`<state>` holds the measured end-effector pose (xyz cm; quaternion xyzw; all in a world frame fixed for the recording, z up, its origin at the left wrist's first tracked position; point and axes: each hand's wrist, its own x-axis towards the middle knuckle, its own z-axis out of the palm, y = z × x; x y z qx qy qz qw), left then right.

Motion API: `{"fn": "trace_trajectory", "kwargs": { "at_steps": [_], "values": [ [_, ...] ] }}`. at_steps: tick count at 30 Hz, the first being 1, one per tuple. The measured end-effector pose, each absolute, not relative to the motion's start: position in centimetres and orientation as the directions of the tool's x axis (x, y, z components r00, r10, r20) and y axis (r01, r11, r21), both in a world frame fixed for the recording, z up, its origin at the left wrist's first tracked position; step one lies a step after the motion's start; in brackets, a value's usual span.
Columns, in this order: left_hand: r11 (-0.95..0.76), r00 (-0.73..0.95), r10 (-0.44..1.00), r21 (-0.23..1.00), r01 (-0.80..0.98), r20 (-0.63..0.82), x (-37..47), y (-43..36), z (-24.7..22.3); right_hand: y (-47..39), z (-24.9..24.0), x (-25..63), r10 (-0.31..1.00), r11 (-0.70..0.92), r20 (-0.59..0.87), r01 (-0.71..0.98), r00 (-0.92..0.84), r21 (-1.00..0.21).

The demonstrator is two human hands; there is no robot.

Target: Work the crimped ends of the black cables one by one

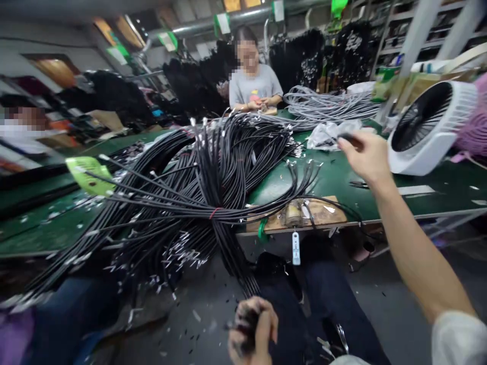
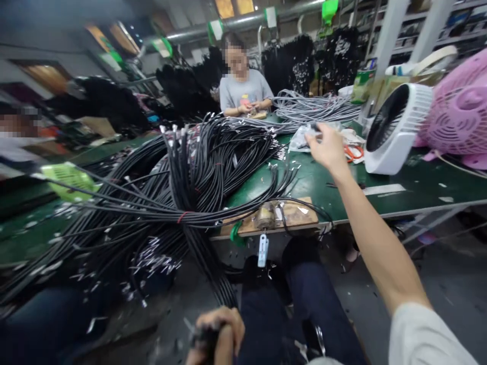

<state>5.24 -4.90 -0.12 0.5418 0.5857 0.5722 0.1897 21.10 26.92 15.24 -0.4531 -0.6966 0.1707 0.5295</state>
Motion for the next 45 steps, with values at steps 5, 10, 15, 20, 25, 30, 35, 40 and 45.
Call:
{"fn": "trace_trajectory", "kwargs": {
  "at_steps": [5, 10, 15, 20, 25, 30, 35, 40, 45],
  "values": [
    [-0.163, -0.741, 0.669, 0.983, -0.085, 0.047, 1.9, -5.0, 0.1, 13.8, 7.4, 21.5, 0.763, 0.572, 0.644, 0.523, -0.056, -0.632],
    [-0.02, -0.567, 0.818, 0.981, -0.195, -0.096, 3.4, -4.1, 0.4, 5.0, 0.0, 20.2, 0.82, 0.566, 0.477, 0.327, -0.316, -0.756],
    [-0.04, -0.289, 0.955, 0.993, 0.107, 0.069, 3.8, -2.6, 0.4, 3.2, -1.1, 18.6, 0.86, 0.434, 0.367, 0.13, -0.355, -0.892],
    [-0.069, -0.184, 0.976, 0.963, 0.26, 0.12, 3.5, -2.1, 0.3, 4.0, 0.0, 17.9, 0.824, 0.48, 0.434, 0.041, -0.364, -0.876],
    [-0.192, -0.106, 0.961, 0.895, 0.403, 0.254, 3.9, -1.9, -0.2, 4.4, 0.1, 17.9, 0.831, 0.479, 0.414, 0.099, -0.372, -0.872],
    [-0.258, -0.124, 0.919, 0.809, 0.529, 0.374, 4.6, -1.8, -1.7, 4.8, -0.1, 17.3, 0.851, 0.493, 0.394, 0.271, -0.346, -0.827],
    [-0.148, -0.167, 0.947, 0.836, 0.528, 0.273, 4.7, -1.7, -1.7, 5.9, -0.6, 16.2, 0.895, 0.378, 0.251, 0.327, -0.369, -0.866],
    [-0.067, -0.211, 0.956, 0.851, 0.521, 0.204, 4.3, -1.6, -1.5, 7.6, -1.4, 17.2, 0.921, 0.14, 0.038, 0.237, -0.388, -0.961],
    [-0.101, -0.272, 0.921, 0.845, 0.526, 0.279, 4.4, -1.4, -1.6, 8.3, -0.6, 18.5, 0.808, 0.194, 0.058, 0.173, -0.586, -0.966]
  ]
}}
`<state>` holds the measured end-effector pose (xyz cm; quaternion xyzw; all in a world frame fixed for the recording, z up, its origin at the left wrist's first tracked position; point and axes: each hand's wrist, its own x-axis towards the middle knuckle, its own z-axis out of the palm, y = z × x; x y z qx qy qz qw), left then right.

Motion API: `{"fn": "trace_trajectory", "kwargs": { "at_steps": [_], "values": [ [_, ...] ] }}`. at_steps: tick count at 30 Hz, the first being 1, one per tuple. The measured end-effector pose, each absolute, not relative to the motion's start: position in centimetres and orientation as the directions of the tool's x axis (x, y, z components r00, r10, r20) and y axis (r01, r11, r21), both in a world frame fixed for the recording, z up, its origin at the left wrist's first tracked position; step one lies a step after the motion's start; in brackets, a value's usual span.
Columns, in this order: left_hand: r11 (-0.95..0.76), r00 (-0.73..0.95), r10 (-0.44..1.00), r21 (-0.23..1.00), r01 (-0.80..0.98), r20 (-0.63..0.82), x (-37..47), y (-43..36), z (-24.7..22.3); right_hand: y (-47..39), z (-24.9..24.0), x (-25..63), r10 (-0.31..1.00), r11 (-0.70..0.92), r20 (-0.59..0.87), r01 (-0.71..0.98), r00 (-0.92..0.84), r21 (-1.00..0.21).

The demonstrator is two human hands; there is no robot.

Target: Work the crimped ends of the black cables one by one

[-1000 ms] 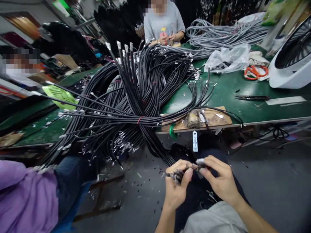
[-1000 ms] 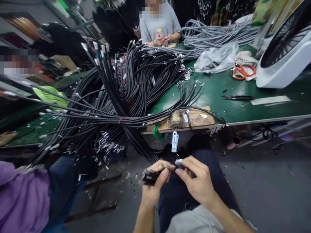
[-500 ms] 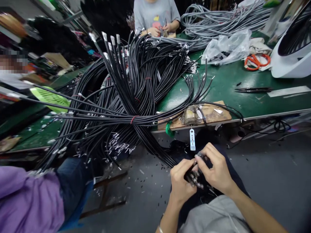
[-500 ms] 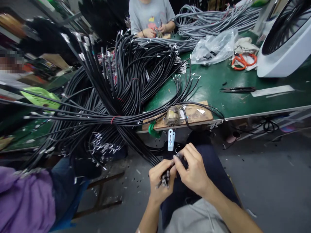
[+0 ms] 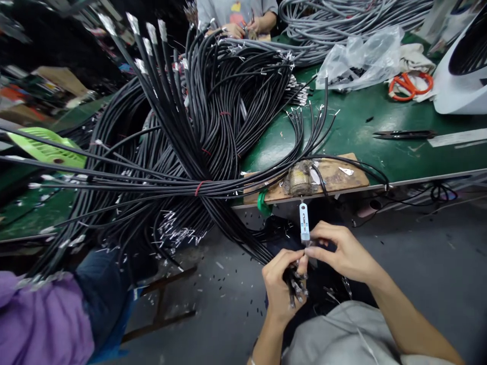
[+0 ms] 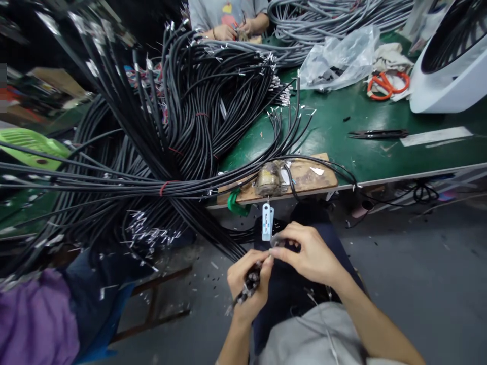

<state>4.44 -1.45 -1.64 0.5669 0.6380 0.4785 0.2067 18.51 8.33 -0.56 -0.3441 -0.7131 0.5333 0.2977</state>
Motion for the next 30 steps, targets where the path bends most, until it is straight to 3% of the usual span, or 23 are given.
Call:
{"fn": "trace_trajectory", "kwargs": {
  "at_steps": [2, 5, 8, 11, 13, 18, 21, 23, 26, 28, 30],
  "values": [
    [-0.11, -0.277, 0.917, 0.848, 0.518, 0.288, 4.5, -1.4, -1.8, 7.9, -0.5, 18.1, 0.81, 0.241, 0.118, 0.142, -0.575, -0.96],
    [-0.044, -0.325, 0.916, 0.865, 0.5, 0.234, 4.6, -1.3, -1.9, 6.8, -1.2, 16.7, 0.894, 0.2, 0.178, 0.011, -0.412, -0.98],
    [-0.002, -0.374, 0.905, 0.884, 0.467, 0.2, 4.6, -1.3, -1.9, 5.5, -2.4, 15.0, 0.93, -0.045, 0.07, -0.3, -0.361, -0.953],
    [-0.066, -0.358, 0.903, 0.898, 0.435, 0.239, 4.3, -1.5, -1.6, 4.9, -3.2, 14.2, 0.843, -0.372, -0.065, -0.49, -0.534, -0.788],
    [-0.107, -0.312, 0.914, 0.897, 0.43, 0.259, 3.9, -1.6, -1.3, 5.1, -3.4, 14.5, 0.795, -0.418, -0.047, -0.488, -0.605, -0.766],
    [-0.068, -0.178, 0.971, 0.897, 0.436, 0.16, 2.9, -2.2, -0.7, 6.2, -3.5, 16.3, 0.778, -0.096, 0.159, -0.365, -0.608, -0.926],
    [-0.015, -0.172, 0.982, 0.929, 0.369, 0.084, 2.5, -2.4, -0.9, 6.1, -3.5, 16.1, 0.77, -0.011, 0.245, -0.396, -0.589, -0.918],
    [-0.042, -0.146, 0.985, 0.957, 0.286, 0.087, 2.4, -2.3, -1.2, 5.4, -3.6, 15.2, 0.803, -0.142, 0.189, -0.491, -0.565, -0.86],
    [-0.174, -0.099, 0.976, 0.969, 0.174, 0.193, 2.3, -1.8, -2.0, 4.3, -3.8, 13.9, 0.787, -0.442, 0.03, -0.599, -0.616, -0.668],
    [-0.239, -0.096, 0.962, 0.958, 0.16, 0.256, 2.1, -1.4, -2.3, 4.0, -3.9, 13.6, 0.748, -0.562, -0.041, -0.6, -0.663, -0.569],
    [-0.282, -0.086, 0.95, 0.942, 0.183, 0.301, 1.9, -1.0, -2.5, 4.3, -3.8, 14.0, 0.695, -0.634, -0.095, -0.545, -0.713, -0.55]
  ]
}}
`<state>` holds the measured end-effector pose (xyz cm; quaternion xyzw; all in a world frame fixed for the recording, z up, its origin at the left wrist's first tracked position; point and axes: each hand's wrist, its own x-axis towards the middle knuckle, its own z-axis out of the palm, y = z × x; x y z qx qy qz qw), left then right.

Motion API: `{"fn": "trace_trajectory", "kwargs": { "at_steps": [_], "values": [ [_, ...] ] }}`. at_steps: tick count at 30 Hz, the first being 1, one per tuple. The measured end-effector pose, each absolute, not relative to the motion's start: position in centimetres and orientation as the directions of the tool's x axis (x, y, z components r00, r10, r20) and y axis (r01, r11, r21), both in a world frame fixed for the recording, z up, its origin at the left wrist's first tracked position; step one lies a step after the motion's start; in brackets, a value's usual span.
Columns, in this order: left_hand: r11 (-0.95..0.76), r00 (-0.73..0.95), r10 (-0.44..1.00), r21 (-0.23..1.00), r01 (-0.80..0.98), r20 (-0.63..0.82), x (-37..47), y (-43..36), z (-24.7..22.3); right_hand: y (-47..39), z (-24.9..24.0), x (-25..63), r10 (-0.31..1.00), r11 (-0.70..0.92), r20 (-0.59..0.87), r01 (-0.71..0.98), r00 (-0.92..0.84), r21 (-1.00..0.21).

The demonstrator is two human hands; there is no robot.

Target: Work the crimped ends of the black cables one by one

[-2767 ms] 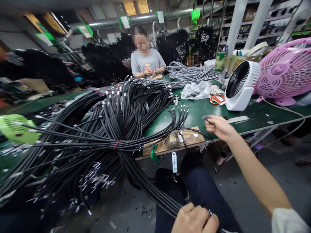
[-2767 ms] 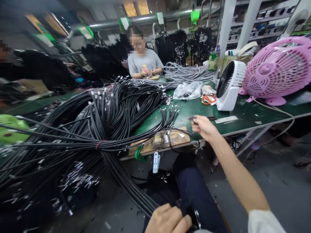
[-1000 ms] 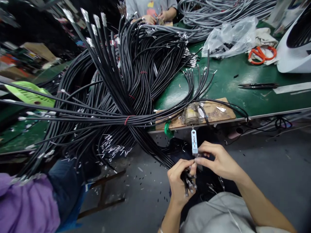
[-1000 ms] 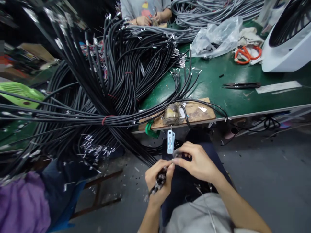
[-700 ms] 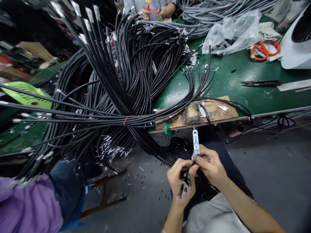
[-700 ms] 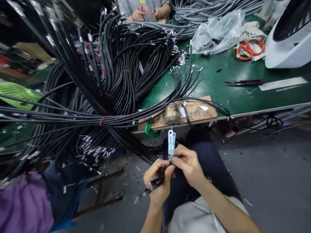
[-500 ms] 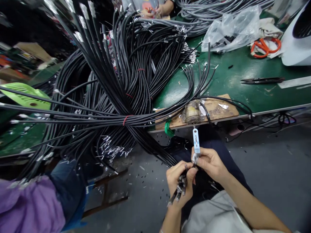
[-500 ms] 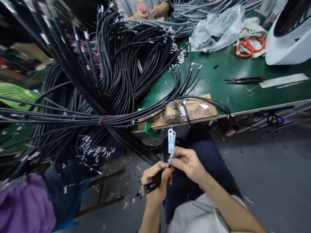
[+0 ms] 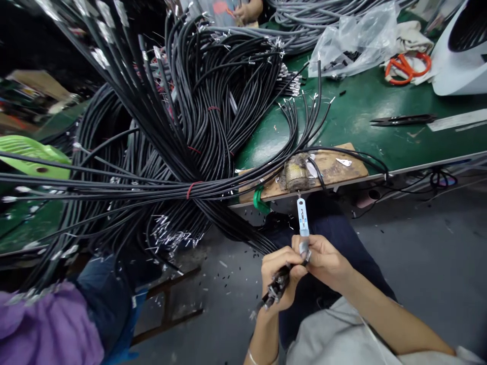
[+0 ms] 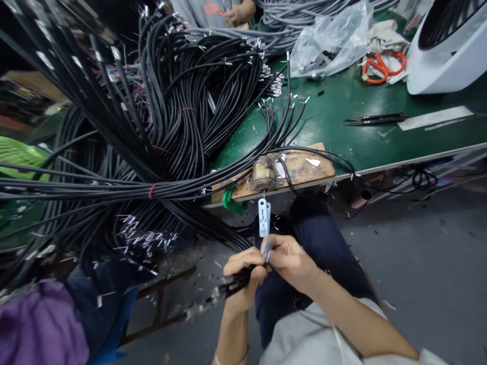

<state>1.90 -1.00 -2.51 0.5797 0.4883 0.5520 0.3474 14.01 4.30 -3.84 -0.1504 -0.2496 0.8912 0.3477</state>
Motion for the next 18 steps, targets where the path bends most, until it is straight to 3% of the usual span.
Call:
{"fn": "trace_trajectory", "kwargs": {
  "at_steps": [4, 6, 9, 11, 13, 15, 18],
  "values": [
    [-0.278, -0.107, 0.946, 0.936, 0.217, 0.306, 1.6, -0.7, -2.2, 6.4, -3.2, 16.4, 0.579, -0.633, -0.168, -0.309, -0.798, -0.71],
    [-0.236, -0.107, 0.958, 0.942, 0.239, 0.267, 1.7, -0.6, -1.8, 7.4, -2.7, 17.5, 0.533, -0.525, -0.174, -0.162, -0.828, -0.836],
    [-0.256, 0.056, 0.966, 0.917, 0.306, 0.251, 2.0, -0.6, -1.2, 8.2, -2.0, 18.1, 0.488, -0.333, -0.198, 0.028, -0.85, -0.942],
    [-0.296, 0.111, 0.955, 0.908, 0.297, 0.275, 2.2, -0.7, -1.0, 8.1, -1.7, 18.1, 0.556, -0.18, -0.193, 0.11, -0.808, -0.978],
    [-0.329, 0.052, 0.944, 0.919, 0.219, 0.325, 2.1, -0.8, -1.2, 7.8, -1.5, 17.9, 0.726, 0.021, -0.082, 0.141, -0.683, -0.99],
    [-0.367, -0.029, 0.928, 0.923, 0.114, 0.372, 2.0, -1.0, -1.5, 7.5, -1.4, 17.8, 0.805, 0.212, 0.118, 0.096, -0.582, -0.973],
    [-0.385, -0.069, 0.921, 0.923, -0.001, 0.384, 1.5, -1.2, -2.0, 7.2, -1.7, 17.5, 0.681, 0.411, 0.397, -0.127, -0.615, -0.903]
  ]
}}
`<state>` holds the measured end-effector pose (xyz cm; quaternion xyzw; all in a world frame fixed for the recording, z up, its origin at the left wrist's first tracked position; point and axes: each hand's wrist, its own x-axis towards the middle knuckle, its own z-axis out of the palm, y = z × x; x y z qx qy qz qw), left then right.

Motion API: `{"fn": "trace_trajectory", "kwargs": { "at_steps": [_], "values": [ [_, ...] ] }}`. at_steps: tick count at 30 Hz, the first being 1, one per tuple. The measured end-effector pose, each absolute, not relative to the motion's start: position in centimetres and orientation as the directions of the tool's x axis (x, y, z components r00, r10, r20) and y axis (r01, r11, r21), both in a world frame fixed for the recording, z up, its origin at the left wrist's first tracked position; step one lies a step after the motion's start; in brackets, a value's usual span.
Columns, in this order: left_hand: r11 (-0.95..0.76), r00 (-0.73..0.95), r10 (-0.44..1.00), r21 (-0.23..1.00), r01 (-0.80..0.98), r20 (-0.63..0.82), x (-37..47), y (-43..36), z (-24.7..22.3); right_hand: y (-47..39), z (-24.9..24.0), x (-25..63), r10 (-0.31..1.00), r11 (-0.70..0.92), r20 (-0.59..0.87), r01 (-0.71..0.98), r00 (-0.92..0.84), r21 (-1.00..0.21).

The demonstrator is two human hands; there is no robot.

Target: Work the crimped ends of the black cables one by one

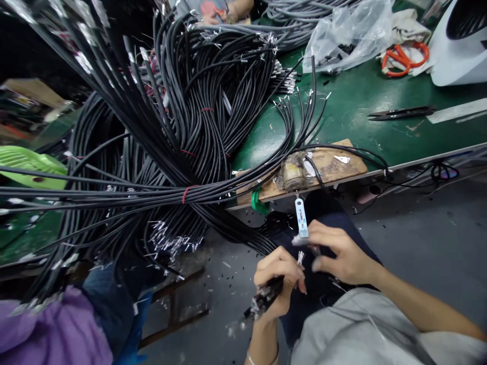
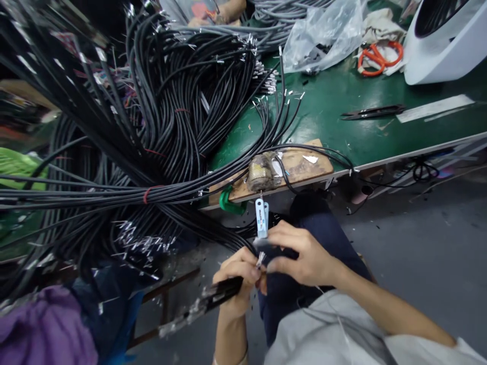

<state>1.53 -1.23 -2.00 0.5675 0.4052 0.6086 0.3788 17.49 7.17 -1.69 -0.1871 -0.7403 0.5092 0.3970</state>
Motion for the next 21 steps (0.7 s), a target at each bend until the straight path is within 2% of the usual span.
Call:
{"fn": "trace_trajectory", "kwargs": {
  "at_steps": [3, 5, 6, 8, 10, 12, 13, 15, 17, 19, 21],
  "values": [
    [-0.356, -0.046, 0.934, 0.933, -0.05, 0.354, 1.0, -1.4, -2.1, 7.1, -2.1, 16.9, 0.532, 0.595, 0.628, -0.277, -0.568, -0.754],
    [-0.308, -0.023, 0.951, 0.946, -0.101, 0.308, 0.8, -1.5, -2.0, 7.0, -2.3, 16.5, 0.499, 0.663, 0.685, -0.276, -0.53, -0.696],
    [-0.289, -0.009, 0.957, 0.949, -0.129, 0.29, 0.7, -1.5, -1.9, 7.0, -2.3, 16.3, 0.515, 0.649, 0.674, -0.274, -0.53, -0.71],
    [-0.295, 0.015, 0.954, 0.945, -0.138, 0.3, 0.8, -1.5, -1.8, 6.9, -2.3, 16.2, 0.593, 0.486, 0.569, -0.31, -0.57, -0.817],
    [-0.339, 0.029, 0.939, 0.937, -0.086, 0.343, 1.0, -1.3, -1.8, 6.9, -2.3, 16.1, 0.646, 0.165, 0.374, -0.357, -0.665, -0.919],
    [-0.374, 0.006, 0.927, 0.927, -0.005, 0.374, 1.3, -1.0, -1.9, 7.1, -2.3, 16.1, 0.633, -0.132, 0.168, -0.319, -0.756, -0.939],
    [-0.382, -0.016, 0.924, 0.924, 0.033, 0.382, 1.5, -0.9, -2.0, 7.3, -2.3, 16.1, 0.615, -0.229, 0.086, -0.281, -0.784, -0.932],
    [-0.39, -0.059, 0.916, 0.916, 0.092, 0.396, 1.9, -0.7, -2.1, 8.2, -2.2, 16.1, 0.623, -0.327, -0.041, -0.212, -0.781, -0.921],
    [-0.399, -0.086, 0.908, 0.909, 0.118, 0.41, 2.2, -0.7, -2.4, 9.4, -1.9, 15.9, 0.725, -0.351, -0.123, -0.209, -0.677, -0.913],
    [-0.421, -0.14, 0.892, 0.902, 0.094, 0.431, 2.5, -0.7, -2.5, 10.7, -1.5, 15.6, 0.823, -0.345, -0.165, -0.247, -0.543, -0.906],
    [-0.456, -0.216, 0.862, 0.887, 0.067, 0.459, 2.9, -0.6, -2.6, 11.5, -0.9, 15.2, 0.851, -0.329, -0.159, -0.272, -0.501, -0.904]
  ]
}}
